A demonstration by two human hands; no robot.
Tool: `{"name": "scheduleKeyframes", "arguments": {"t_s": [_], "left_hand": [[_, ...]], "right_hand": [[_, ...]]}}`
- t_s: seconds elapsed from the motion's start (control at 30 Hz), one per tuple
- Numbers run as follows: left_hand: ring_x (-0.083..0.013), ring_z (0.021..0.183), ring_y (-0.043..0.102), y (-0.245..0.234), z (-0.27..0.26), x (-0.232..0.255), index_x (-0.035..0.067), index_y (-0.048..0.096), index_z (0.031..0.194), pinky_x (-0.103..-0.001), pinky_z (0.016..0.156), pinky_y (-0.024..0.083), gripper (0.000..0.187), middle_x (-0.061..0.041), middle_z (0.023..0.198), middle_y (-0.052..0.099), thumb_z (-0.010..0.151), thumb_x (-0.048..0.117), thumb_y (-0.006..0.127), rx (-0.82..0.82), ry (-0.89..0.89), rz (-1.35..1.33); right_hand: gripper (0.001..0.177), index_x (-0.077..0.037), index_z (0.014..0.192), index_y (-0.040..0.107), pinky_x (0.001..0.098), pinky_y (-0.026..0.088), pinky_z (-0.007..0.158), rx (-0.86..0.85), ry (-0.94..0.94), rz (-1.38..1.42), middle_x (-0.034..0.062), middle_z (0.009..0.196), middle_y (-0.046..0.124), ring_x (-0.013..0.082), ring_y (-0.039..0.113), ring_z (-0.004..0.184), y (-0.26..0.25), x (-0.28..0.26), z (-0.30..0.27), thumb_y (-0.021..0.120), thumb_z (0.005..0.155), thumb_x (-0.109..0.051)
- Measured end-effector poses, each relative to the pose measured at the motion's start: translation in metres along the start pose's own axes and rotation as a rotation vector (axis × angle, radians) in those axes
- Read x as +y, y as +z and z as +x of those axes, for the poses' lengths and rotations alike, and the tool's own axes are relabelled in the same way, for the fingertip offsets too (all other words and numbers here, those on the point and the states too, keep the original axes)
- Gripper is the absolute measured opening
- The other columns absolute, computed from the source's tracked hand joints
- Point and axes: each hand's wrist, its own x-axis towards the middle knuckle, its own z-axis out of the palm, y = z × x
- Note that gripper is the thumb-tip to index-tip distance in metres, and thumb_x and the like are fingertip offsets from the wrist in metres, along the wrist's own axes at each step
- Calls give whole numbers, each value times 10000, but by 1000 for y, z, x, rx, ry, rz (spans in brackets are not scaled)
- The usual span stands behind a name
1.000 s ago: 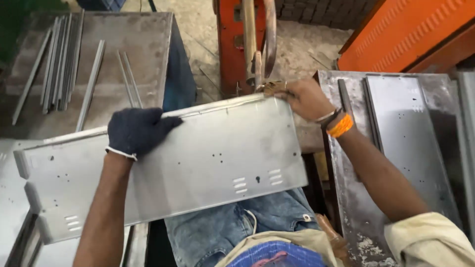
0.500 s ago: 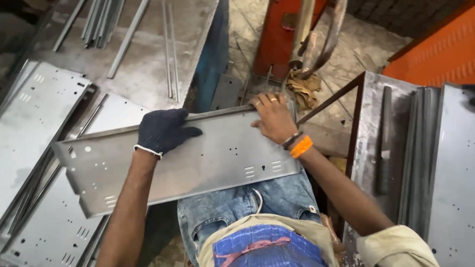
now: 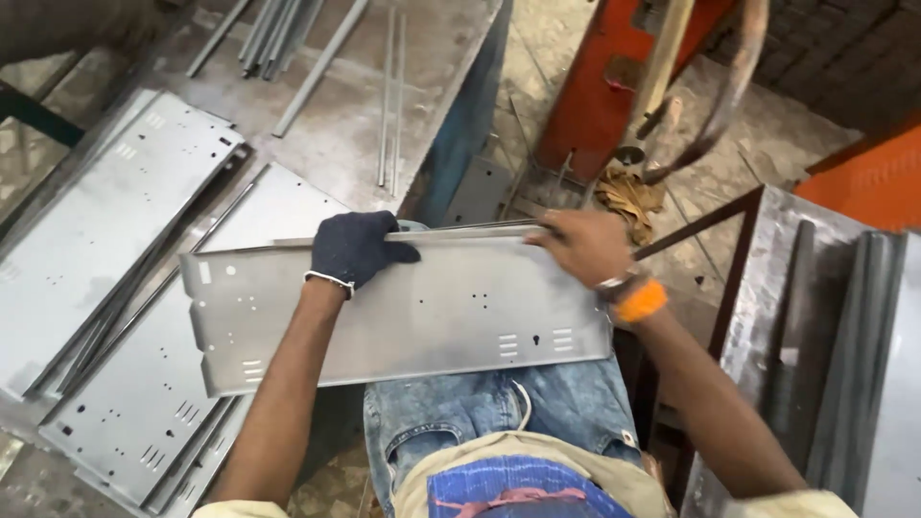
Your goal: Positioning metal rods onto metal panels and using a spot welding machine to join them.
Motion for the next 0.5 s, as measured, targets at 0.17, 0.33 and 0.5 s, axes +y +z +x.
{"name": "scheduleKeyframes", "arguments": {"t_s": [0.17,0.33,0.5], "left_hand": [[-366,782,708,49,-26,-59,204,757,948,-494,708,538,406,-127,812,740,824,588,721,113,-56,-86],[-405,934,704,50,-102,-124,195,755,1107,-516,819,537,341,-148,978,758,1019,460,558,142,-579,-147],[-378,1140,673,0,-147,-208,167,761,1216,-475,993,500,427,-149,1190,744,1008,494,582,239,-702,-244]], "right_hand": [[360,-195,1011,805,455,491,577,-38,275,-144,117,725,701,328,673,642,-42,63,-88,731,863,-514],[420,-196,1010,820,446,506,592,-84,693,-207,124,687,703,304,686,648,-31,90,-166,716,882,-582],[383,-125,960,794,405,477,552,32,545,90,112,707,700,257,645,585,8,63,-147,745,864,-493]]}}
